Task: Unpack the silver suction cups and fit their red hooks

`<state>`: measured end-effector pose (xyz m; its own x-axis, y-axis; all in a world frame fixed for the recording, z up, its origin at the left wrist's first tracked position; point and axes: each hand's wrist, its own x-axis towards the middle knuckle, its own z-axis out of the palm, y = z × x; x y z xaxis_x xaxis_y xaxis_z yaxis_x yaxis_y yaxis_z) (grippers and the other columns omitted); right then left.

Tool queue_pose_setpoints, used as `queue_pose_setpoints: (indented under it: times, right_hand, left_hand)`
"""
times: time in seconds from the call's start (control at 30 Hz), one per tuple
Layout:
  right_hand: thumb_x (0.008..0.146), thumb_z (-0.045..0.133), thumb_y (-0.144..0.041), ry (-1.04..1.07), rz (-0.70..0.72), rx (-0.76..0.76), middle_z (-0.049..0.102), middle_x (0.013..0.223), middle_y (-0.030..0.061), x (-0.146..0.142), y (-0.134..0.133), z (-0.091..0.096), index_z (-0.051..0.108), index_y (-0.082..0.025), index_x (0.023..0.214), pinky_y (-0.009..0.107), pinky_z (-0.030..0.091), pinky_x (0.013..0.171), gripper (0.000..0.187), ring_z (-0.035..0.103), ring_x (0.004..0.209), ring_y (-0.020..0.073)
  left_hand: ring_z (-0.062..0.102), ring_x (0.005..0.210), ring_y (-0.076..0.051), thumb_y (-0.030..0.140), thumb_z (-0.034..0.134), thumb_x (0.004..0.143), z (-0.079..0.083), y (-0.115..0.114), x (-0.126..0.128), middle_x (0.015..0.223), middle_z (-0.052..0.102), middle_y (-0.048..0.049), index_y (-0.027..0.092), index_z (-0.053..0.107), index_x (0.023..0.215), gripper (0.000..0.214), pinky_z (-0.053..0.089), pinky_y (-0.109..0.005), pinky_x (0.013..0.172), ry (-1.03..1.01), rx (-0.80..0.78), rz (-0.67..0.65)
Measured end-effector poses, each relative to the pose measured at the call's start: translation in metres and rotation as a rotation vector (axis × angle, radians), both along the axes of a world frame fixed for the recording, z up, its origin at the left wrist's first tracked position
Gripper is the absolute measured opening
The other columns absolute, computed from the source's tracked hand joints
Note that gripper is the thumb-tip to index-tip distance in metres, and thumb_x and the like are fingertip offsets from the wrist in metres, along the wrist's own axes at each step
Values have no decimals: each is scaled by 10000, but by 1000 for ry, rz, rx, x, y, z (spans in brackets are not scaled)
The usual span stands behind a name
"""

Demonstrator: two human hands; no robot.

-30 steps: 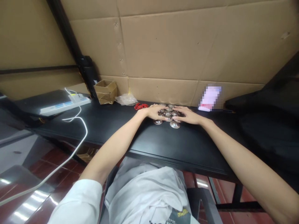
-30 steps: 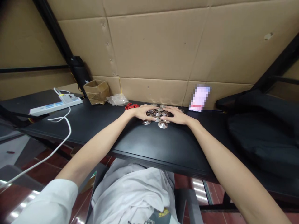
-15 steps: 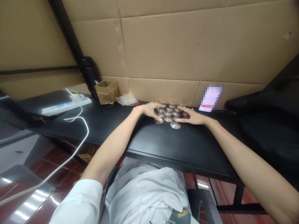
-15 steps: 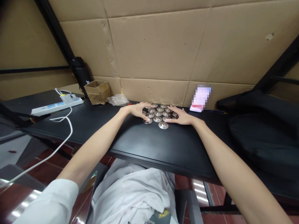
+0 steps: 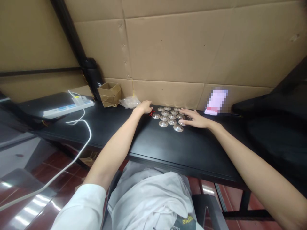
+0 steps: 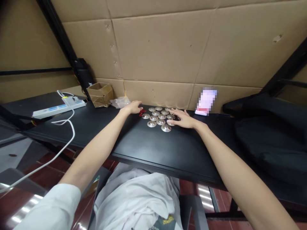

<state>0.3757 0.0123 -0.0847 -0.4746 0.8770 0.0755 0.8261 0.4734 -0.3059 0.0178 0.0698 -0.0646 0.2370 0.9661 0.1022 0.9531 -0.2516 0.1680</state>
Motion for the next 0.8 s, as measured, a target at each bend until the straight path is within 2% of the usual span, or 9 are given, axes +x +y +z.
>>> queue_pose_setpoints:
  times: [0.07, 0.13, 0.23, 0.33, 0.43, 0.6, 0.8]
  right_hand:
    - [1013, 348, -829, -23, -71, 33, 226, 1825, 67, 8, 8, -6, 340, -345, 1741, 680, -12, 1345, 875, 135, 1700, 369]
    - [1043, 248, -785, -63, -119, 24, 228, 1824, 68, 14, 15, -13, 333, -331, 1743, 688, 28, 1344, 838, 144, 1700, 355]
    - [1050, 218, -763, -108, -141, -13, 223, 1826, 59, 17, 20, -20, 300, -333, 1752, 687, 65, 1344, 827, 135, 1703, 336]
    - [1044, 222, -777, -107, -137, -16, 206, 1831, 61, 16, 20, -21, 298, -314, 1754, 667, 60, 1351, 851, 124, 1706, 327]
    - [1030, 235, -804, -96, -129, -13, 216, 1828, 63, 15, 19, -20, 311, -316, 1751, 679, 66, 1349, 873, 135, 1703, 341]
    - [1019, 247, -824, -85, -123, -5, 234, 1822, 57, 16, 21, -21, 331, -335, 1743, 693, 82, 1345, 878, 150, 1696, 363]
    - [1006, 271, -839, -75, -127, 2, 260, 1817, 50, 17, 24, -24, 349, -355, 1733, 687, 96, 1347, 877, 170, 1693, 365]
  left_hand:
    - [652, 1394, -273, 279, 646, 974, -1, 2, -1, 1522, 679, -104, 242, 675, 1460, 488, 508, -325, 1157, 7, -48, 20]
    - [681, 1353, -258, 255, 704, 926, -2, 3, -1, 1481, 713, -70, 276, 714, 1402, 477, 527, -301, 1127, 13, -65, 26]
    - [708, 1293, -249, 258, 748, 889, -3, 2, 0, 1388, 760, -67, 275, 748, 1333, 444, 554, -289, 1078, -2, -35, 43]
    - [745, 1175, -254, 272, 751, 886, -3, 0, 0, 1208, 811, -86, 245, 785, 1225, 341, 582, -316, 1022, -49, 10, 47]
    - [755, 1086, -261, 259, 719, 909, -4, -3, -1, 1137, 814, -106, 226, 797, 1135, 241, 592, -350, 988, -106, 42, 59]
    - [719, 1155, -303, 190, 640, 934, -3, -6, -4, 1188, 784, -152, 213, 779, 1121, 234, 571, -399, 1009, -155, 145, 175]
    - [610, 1337, -373, 272, 439, 1051, 2, -9, 0, 1428, 624, -240, 150, 720, 1254, 367, 494, -489, 1132, -251, 337, 267]
